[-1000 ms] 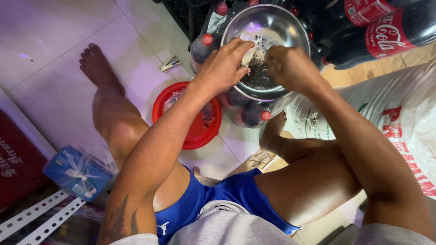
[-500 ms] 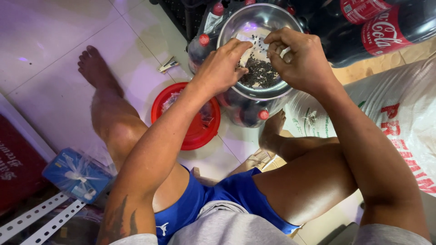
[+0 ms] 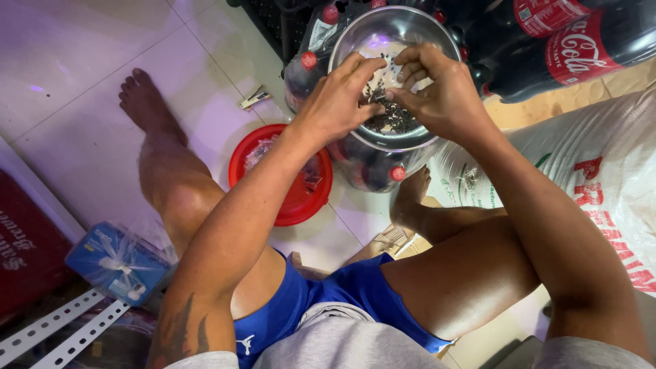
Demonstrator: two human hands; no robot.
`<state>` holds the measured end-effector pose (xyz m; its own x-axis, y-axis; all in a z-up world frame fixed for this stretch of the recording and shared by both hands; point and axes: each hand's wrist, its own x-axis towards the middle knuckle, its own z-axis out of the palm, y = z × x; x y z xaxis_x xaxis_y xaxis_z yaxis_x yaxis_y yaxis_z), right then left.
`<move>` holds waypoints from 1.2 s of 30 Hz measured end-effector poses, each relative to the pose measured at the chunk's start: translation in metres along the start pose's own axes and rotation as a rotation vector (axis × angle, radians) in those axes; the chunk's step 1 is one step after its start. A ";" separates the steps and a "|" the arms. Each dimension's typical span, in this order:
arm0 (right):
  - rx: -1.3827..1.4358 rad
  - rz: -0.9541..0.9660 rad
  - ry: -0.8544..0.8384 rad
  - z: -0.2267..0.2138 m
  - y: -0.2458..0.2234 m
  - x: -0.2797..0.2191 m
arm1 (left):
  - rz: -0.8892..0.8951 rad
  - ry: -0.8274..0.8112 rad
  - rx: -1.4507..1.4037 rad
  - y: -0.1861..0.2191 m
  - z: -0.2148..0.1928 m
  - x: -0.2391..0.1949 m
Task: Folding small paper wrappers and placing them into a metal bowl containing granular material.
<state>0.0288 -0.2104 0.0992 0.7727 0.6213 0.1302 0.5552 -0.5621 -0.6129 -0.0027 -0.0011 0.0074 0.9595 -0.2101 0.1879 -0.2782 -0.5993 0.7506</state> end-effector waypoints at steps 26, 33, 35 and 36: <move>0.106 -0.149 0.119 -0.013 -0.010 -0.002 | 0.020 0.048 -0.946 -0.009 -0.002 0.008; 0.101 -0.113 0.144 -0.014 -0.007 -0.005 | 0.114 0.070 -0.947 -0.003 -0.005 0.005; 0.098 -0.114 0.147 -0.015 -0.008 -0.003 | 0.062 0.086 -0.927 0.001 -0.008 0.005; 0.082 -0.150 0.130 -0.015 -0.008 -0.002 | 0.128 0.146 -0.848 0.000 -0.007 0.007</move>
<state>0.0277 -0.2150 0.1159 0.7194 0.6161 0.3206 0.6442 -0.4193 -0.6397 0.0041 0.0031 0.0129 0.9355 -0.1001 0.3388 -0.3127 0.2117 0.9260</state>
